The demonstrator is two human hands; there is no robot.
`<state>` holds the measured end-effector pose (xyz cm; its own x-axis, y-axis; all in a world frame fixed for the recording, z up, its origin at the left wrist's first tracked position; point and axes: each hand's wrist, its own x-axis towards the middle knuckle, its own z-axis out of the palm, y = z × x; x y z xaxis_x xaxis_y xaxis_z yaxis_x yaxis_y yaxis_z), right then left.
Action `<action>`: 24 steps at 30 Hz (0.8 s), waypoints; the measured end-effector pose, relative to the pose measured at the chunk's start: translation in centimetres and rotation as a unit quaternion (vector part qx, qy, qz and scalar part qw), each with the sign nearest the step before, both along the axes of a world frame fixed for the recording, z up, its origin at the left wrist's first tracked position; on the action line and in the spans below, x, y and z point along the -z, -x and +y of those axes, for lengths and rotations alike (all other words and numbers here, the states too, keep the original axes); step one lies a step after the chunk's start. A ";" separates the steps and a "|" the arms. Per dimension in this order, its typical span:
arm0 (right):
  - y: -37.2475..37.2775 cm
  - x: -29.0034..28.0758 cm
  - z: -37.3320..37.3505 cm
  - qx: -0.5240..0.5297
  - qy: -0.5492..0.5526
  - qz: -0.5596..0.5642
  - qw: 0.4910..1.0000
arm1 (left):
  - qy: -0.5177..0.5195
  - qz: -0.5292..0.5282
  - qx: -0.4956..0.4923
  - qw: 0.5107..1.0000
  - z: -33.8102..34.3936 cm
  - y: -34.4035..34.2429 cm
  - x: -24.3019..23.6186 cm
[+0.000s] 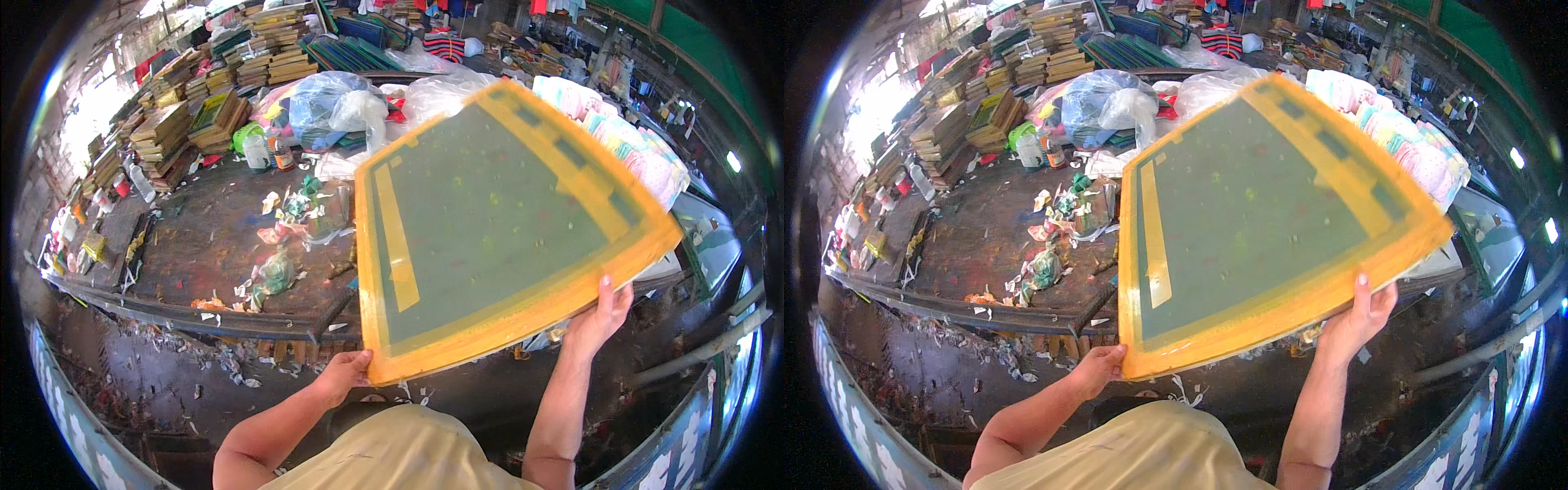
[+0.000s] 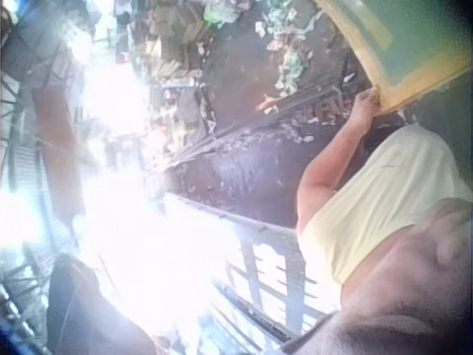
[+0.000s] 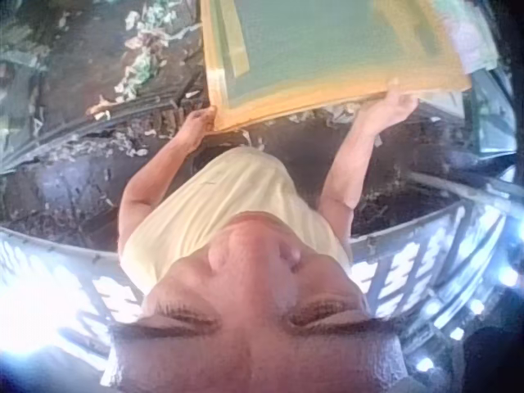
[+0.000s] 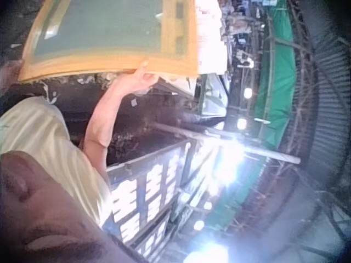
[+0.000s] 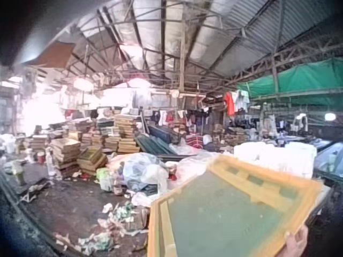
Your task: The person positions a screen printing frame over a work surface, pours blue ink onto the screen, and uses a squeegee to pull the ink across the mesh. The person repeats the squeegee motion multiple times to spread the ink evenly.
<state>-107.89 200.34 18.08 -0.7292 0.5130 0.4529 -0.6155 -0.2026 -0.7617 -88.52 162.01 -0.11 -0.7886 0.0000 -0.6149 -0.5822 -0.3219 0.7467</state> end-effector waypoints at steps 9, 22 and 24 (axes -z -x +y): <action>-5.9 -11.9 -15.8 -0.242 -0.089 0.207 0.944 | 0.453 0.453 -0.068 0.765 -3.5 2.4 -19.0; -13.1 -10.4 -27.3 -0.315 -0.301 0.377 0.817 | 0.410 0.393 -0.162 0.807 -12.7 3.8 -51.7; -11.5 -5.6 -24.7 -0.296 -0.381 0.339 0.808 | 0.366 0.331 -0.180 0.851 -14.4 2.9 -51.5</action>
<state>-96.37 175.61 23.70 -0.1967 -0.4508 0.8707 -0.9102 -0.2462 -0.3331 -91.40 147.61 51.43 -0.8294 -0.5072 0.2342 0.0829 0.3028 0.9494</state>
